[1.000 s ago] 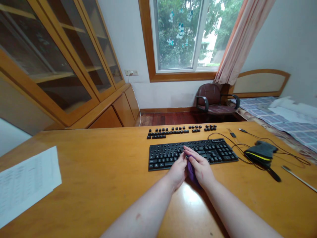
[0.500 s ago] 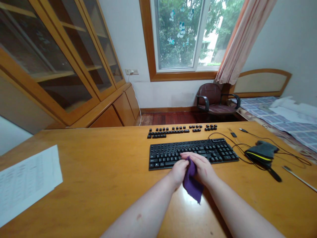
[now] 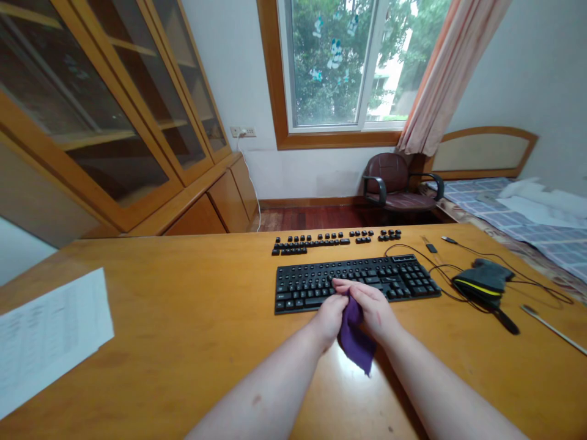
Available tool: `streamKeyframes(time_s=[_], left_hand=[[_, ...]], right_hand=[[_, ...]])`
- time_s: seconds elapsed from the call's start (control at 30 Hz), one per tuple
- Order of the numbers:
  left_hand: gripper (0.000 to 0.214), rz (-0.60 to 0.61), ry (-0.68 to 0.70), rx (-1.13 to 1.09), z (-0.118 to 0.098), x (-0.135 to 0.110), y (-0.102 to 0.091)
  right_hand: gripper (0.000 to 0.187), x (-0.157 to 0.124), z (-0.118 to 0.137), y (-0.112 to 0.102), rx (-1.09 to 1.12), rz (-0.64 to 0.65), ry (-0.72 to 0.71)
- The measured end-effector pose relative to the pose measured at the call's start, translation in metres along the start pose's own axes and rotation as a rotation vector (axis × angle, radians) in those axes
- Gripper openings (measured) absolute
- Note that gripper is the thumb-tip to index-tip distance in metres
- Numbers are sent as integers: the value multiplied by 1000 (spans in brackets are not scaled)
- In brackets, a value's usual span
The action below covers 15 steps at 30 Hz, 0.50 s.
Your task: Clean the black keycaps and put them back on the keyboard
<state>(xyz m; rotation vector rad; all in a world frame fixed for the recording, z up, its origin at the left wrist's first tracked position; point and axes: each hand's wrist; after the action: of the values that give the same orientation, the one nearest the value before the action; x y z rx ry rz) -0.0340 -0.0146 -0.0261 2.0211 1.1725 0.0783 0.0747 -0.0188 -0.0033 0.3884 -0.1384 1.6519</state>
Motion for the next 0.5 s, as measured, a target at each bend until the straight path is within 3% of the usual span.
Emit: streamKeyframes(time_s=[0.13,0.27,0.33,0.43,0.5], left_hand=[[27,38,11,-69,-4,-3,6],[11,54,38,-59,-14,-9,13],[18,91,76,-32,-18,-11,15],[21,119,92,-37,-20,-10,15],[18,88,84,-66,-18,-8,13]], right_hand=[[28,-2,-2,3,27,-96,14],[28,-5,3,2,-164,-280,-101],[24,-5,7,-1,-255,-350,-173],[15,-6,12,-6,-384,-359,-296],[12,-7,15,-5,-455,-292,-370]])
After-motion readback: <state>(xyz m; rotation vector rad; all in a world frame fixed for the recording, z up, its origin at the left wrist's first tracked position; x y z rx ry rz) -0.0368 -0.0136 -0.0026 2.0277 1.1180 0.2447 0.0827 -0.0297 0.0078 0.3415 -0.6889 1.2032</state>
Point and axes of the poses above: each hand's wrist, its own x-axis towards the middle knuckle, its own y-axis out of the palm, z = x × y, and after that the axes turned 12 degrees about -y, right-handed
